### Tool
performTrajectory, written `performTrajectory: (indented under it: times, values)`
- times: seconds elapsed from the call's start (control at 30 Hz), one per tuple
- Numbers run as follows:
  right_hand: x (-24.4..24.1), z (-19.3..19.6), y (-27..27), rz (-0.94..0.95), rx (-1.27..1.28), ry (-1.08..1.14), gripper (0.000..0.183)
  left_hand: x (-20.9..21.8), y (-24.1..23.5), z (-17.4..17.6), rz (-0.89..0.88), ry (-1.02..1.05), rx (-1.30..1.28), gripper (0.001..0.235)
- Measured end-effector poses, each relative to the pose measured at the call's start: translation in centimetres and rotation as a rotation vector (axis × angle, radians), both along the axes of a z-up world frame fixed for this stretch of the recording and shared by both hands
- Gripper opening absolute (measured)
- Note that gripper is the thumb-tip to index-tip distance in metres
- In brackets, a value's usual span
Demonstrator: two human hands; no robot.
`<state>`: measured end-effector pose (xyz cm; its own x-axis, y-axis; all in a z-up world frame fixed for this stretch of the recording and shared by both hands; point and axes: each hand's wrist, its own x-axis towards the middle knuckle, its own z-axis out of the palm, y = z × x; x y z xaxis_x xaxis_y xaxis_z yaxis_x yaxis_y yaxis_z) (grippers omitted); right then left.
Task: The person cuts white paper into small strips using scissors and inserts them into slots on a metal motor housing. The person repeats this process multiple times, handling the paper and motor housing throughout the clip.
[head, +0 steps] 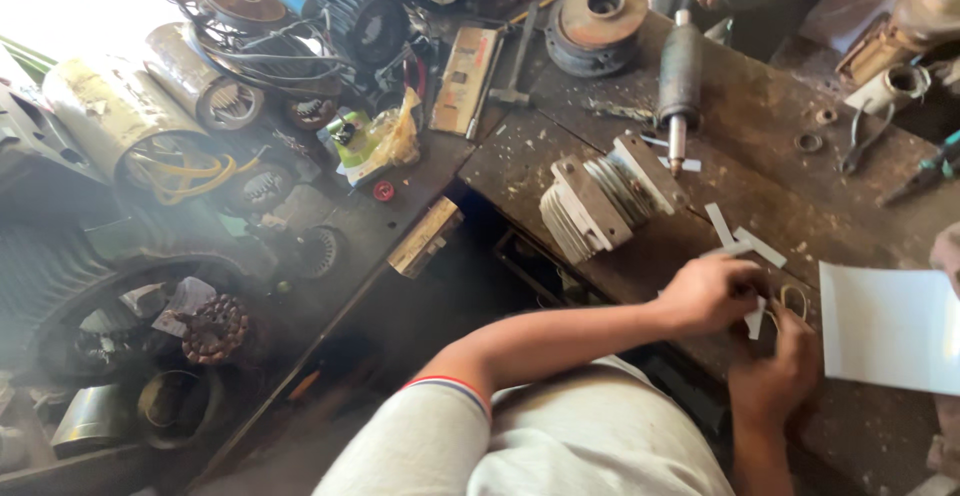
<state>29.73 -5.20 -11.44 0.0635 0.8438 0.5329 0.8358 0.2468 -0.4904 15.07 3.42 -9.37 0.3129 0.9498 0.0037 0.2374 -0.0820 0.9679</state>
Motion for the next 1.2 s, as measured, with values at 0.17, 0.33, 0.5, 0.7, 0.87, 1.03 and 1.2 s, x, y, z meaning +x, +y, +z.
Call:
performTrajectory:
  times: [0.17,0.33,0.5,0.7,0.87,1.03,1.2]
  values:
    - [-3.4,3.4,0.9,0.039,0.090,0.093,0.029,-2.6,-1.9,3.8,0.135,-0.036,-0.110,0.023]
    - [-5.6,3.8,1.7,0.066,0.087,0.180,0.026,-5.7,-1.6,5.6,0.126,0.028,0.031,0.025]
    - [-7.8,1.7,4.0,0.104,0.010,0.381,0.025,-11.7,1.2,10.5,0.022,0.587,0.586,0.023]
    - [-10.4,-2.8,7.1,0.168,-0.237,0.547,0.019,-15.3,5.5,11.0,0.235,0.703,0.814,0.018]
    - [-13.0,-6.0,9.5,0.196,-0.348,0.579,0.019,-15.7,5.9,9.4,0.216,0.717,0.676,0.018]
    - [-15.1,-8.1,10.0,0.288,-0.333,0.697,0.019,-15.9,5.9,9.2,0.194,0.702,0.638,0.018]
    - [-15.5,-8.9,9.9,0.292,-0.320,0.537,0.015,-15.5,6.0,9.3,0.197,0.747,0.650,0.018]
